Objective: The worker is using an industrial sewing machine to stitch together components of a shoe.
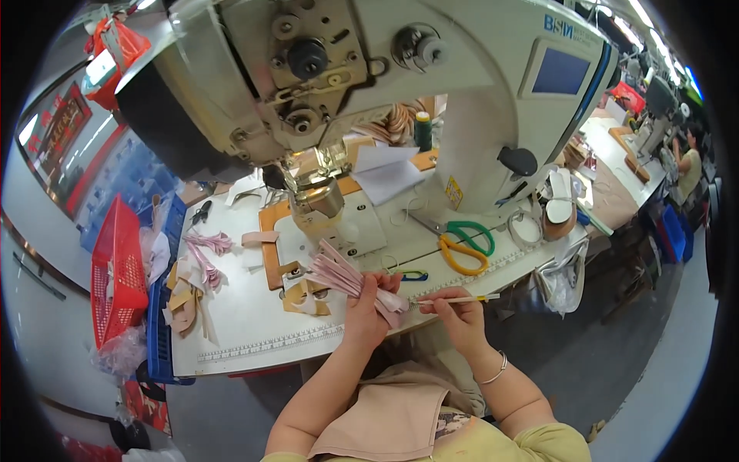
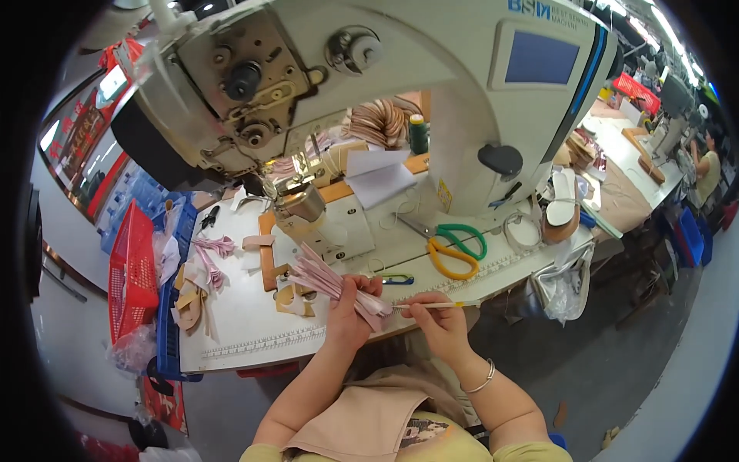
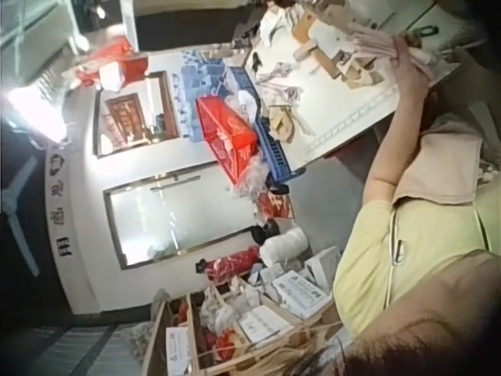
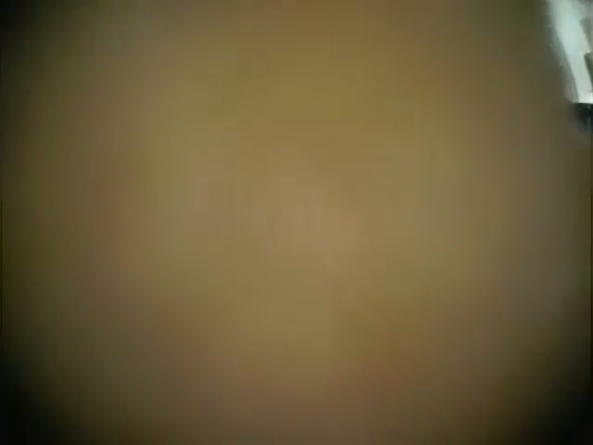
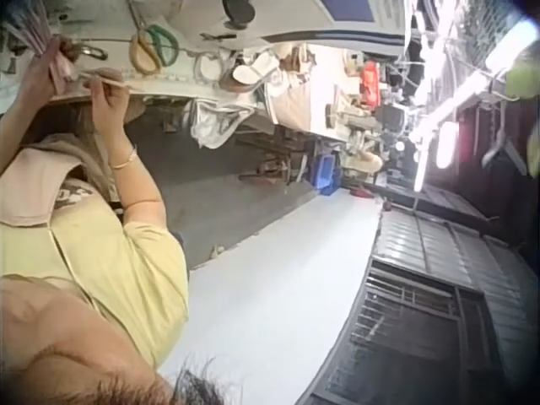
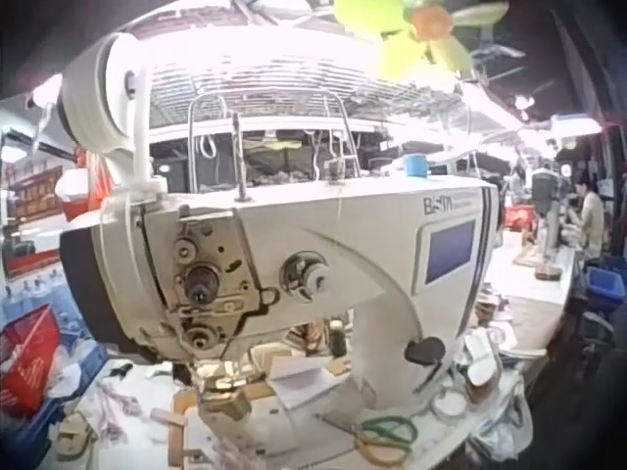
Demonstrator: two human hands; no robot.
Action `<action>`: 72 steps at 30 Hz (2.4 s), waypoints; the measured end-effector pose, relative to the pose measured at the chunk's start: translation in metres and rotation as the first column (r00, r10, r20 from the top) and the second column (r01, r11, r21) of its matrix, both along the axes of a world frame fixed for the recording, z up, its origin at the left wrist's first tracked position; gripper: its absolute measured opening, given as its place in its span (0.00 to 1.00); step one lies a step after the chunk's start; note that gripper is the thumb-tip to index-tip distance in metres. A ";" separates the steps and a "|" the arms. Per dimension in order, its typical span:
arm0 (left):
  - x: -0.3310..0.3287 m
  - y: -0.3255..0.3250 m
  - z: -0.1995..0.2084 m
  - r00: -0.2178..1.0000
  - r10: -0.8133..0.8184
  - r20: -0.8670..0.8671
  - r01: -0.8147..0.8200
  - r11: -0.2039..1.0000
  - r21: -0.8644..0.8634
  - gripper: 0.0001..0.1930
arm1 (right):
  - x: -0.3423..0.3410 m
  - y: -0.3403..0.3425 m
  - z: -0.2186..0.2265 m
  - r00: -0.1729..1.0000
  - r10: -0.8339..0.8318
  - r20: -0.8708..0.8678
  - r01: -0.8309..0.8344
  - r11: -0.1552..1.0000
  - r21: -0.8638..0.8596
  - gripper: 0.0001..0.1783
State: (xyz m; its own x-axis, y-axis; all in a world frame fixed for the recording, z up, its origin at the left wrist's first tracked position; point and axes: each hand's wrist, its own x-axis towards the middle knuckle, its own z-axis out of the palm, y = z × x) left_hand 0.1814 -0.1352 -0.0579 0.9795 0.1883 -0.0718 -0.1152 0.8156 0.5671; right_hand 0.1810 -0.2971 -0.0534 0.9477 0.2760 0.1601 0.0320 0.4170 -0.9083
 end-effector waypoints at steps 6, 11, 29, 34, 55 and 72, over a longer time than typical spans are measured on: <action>0.000 0.001 -0.008 0.992 -0.038 0.118 0.030 0.997 0.070 0.08 | 0.001 0.026 -0.009 0.915 -0.098 0.392 0.180 0.967 -0.178 0.05; -0.001 0.001 -0.006 0.994 -0.042 0.098 0.032 0.994 0.101 0.08 | 0.003 0.031 -0.006 0.844 -0.079 0.531 0.252 0.932 -0.262 0.05; -0.002 0.003 -0.006 0.993 -0.043 0.111 0.033 0.996 0.086 0.08 | 0.005 0.033 -0.010 0.820 -0.119 0.560 0.324 0.903 -0.283 0.04; -0.003 0.003 -0.005 0.995 -0.034 0.095 0.026 0.996 0.083 0.09 | 0.006 0.032 -0.011 0.810 -0.080 0.582 0.312 0.897 -0.312 0.04; -0.005 0.008 -0.004 0.997 -0.052 0.052 0.056 0.996 -0.073 0.10 | -0.006 0.024 -0.004 0.917 -0.093 0.387 0.215 0.934 -0.285 0.03; -0.006 0.008 -0.008 0.997 -0.024 0.074 0.031 0.995 -0.090 0.09 | -0.007 0.025 -0.006 0.913 -0.109 0.394 0.231 0.933 -0.277 0.02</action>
